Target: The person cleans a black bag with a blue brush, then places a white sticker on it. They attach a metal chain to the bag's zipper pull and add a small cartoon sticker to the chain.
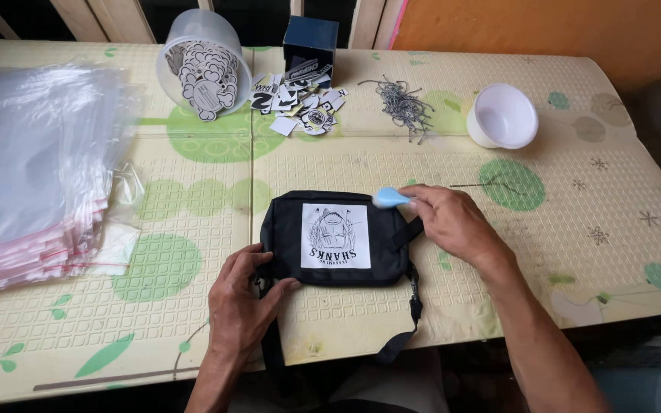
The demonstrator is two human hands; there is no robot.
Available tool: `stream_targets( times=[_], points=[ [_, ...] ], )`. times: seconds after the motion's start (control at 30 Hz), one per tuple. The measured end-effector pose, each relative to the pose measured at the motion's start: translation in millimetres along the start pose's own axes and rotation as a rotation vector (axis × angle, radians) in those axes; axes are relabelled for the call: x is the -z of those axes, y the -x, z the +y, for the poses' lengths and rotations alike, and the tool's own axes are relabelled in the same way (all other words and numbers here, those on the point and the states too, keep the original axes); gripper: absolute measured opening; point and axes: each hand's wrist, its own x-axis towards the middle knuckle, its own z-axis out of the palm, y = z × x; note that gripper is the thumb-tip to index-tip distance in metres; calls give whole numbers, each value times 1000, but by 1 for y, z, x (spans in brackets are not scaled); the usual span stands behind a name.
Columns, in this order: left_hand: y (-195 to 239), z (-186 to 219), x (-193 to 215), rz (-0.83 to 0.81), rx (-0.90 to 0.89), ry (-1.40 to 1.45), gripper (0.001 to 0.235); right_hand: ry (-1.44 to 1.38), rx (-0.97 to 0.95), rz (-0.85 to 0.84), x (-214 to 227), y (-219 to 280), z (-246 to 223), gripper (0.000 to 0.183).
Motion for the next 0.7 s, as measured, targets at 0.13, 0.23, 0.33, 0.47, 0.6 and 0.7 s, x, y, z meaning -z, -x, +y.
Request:
stream_targets(
  times=[0.13,0.23,0.33,0.47,0.6,0.7],
  points=[
    [1,-5,-3,11,-46,-17,54,-198,55,-701,21,17,3,37],
    [2,-4,-4,12,-47,-13,55,-259,-75,-642,22,19,-3,36],
    [0,-4,-5,18,-51,-34,55,-58,-66,-34,17,17,-1,34],
    [0,0,-1,4,-23,-23,54,-254,-9,-753,31,33,-15,34],
    [-2,1,1,-25,26,-2,54,-376,378,-570,3,35,-42,32],
    [-1,0,2,-16,0,46,58,-241,395,-311,-48,26,-79,31]
  ],
)
